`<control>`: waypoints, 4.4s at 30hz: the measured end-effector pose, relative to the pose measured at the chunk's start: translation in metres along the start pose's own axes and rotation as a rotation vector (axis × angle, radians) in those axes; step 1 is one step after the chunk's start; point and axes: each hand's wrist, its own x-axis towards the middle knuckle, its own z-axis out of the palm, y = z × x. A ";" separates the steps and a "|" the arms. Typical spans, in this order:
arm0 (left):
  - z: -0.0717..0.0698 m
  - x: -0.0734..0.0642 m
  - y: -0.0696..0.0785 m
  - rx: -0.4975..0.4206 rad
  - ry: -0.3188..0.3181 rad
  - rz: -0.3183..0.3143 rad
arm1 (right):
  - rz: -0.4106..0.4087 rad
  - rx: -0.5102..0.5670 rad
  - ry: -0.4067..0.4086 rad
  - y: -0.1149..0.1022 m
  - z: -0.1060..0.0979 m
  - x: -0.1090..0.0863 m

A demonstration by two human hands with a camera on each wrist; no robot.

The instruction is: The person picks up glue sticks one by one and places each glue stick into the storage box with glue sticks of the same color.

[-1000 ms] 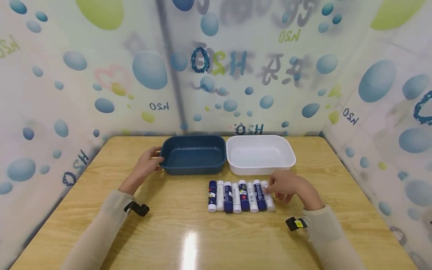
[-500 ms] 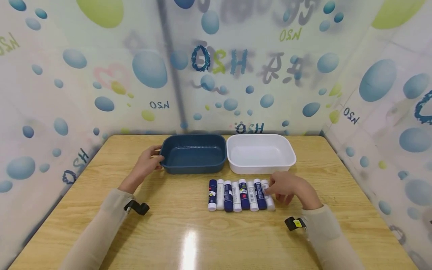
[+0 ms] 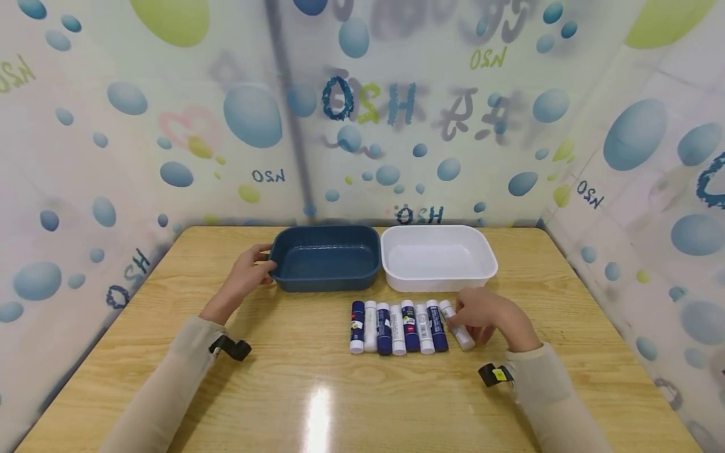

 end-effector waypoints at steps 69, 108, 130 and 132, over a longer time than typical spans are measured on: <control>-0.002 0.001 -0.002 -0.016 -0.019 -0.008 | -0.199 0.048 0.323 -0.005 -0.033 -0.022; -0.003 0.001 -0.004 -0.050 -0.024 -0.025 | -0.050 0.000 0.028 0.008 -0.121 0.053; -0.003 0.000 -0.002 -0.035 -0.035 -0.020 | 0.031 -0.189 -0.169 0.000 -0.104 0.068; -0.003 0.000 -0.002 -0.036 -0.037 -0.021 | 0.038 -0.195 -0.180 0.000 -0.103 0.069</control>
